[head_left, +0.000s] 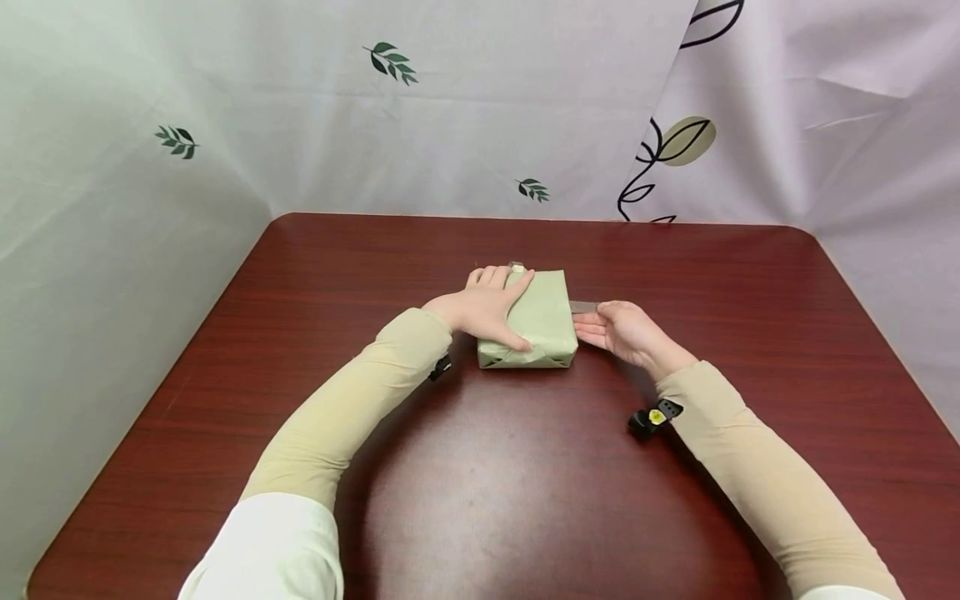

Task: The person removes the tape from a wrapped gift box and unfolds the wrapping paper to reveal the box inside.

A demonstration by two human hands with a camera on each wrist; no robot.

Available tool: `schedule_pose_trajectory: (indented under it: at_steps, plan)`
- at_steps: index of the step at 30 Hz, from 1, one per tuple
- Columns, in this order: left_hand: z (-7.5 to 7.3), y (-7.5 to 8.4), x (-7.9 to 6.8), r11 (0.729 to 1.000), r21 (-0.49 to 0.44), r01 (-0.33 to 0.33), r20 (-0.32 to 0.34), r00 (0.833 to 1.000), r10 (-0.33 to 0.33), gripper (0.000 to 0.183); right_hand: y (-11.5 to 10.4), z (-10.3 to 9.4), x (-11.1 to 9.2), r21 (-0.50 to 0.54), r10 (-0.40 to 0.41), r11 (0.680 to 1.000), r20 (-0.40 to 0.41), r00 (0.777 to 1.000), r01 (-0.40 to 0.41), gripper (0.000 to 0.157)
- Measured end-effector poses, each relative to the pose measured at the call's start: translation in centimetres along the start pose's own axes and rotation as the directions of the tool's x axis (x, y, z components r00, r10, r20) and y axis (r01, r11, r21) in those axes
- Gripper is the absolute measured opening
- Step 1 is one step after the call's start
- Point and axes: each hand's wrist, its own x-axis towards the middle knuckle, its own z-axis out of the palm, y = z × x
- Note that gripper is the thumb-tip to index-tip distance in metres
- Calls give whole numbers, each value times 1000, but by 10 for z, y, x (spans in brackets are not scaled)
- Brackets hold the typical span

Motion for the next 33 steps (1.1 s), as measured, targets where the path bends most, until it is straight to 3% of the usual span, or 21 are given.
schedule_pose_trajectory:
  at_steps: [4,10,14,18,22,26,28,30,33]
  plan:
    - [0,0,0,1000,-7,-2,-3,1000,2,116,3,0,2,-54,42,998,18,999,-41,33]
    - [-2,0,0,1000,-6,-5,-8,1000,5,115,3,-3,2,-78,68,995,48,997,-64,24]
    - [-3,1,0,1000,-17,-5,-8,1000,5,115,1,-12,-2,-3,77,997,54,996,-77,28]
    - [0,0,-1,1000,-27,-6,-7,1000,6,116,-3,-25,-7,75,78,994,3,997,-78,33]
    - [1,-1,-2,1000,-24,-6,-13,1000,6,116,-13,-28,-11,3,30,1000,-36,999,-30,30]
    - [2,-1,-3,1000,-20,0,-7,1000,0,116,-23,-18,-15,-137,-43,990,-2,999,42,25]
    - [3,-1,-3,1000,-16,-1,-4,1000,1,116,-26,-12,-17,-240,-89,966,20,996,91,19]
    - [3,-2,-2,1000,-9,-6,-7,1000,6,116,-27,-5,-20,-361,-142,921,37,989,145,10]
    - [2,-2,-2,1000,-6,-11,-21,1000,11,116,-26,6,-22,-559,-219,795,99,971,236,7]
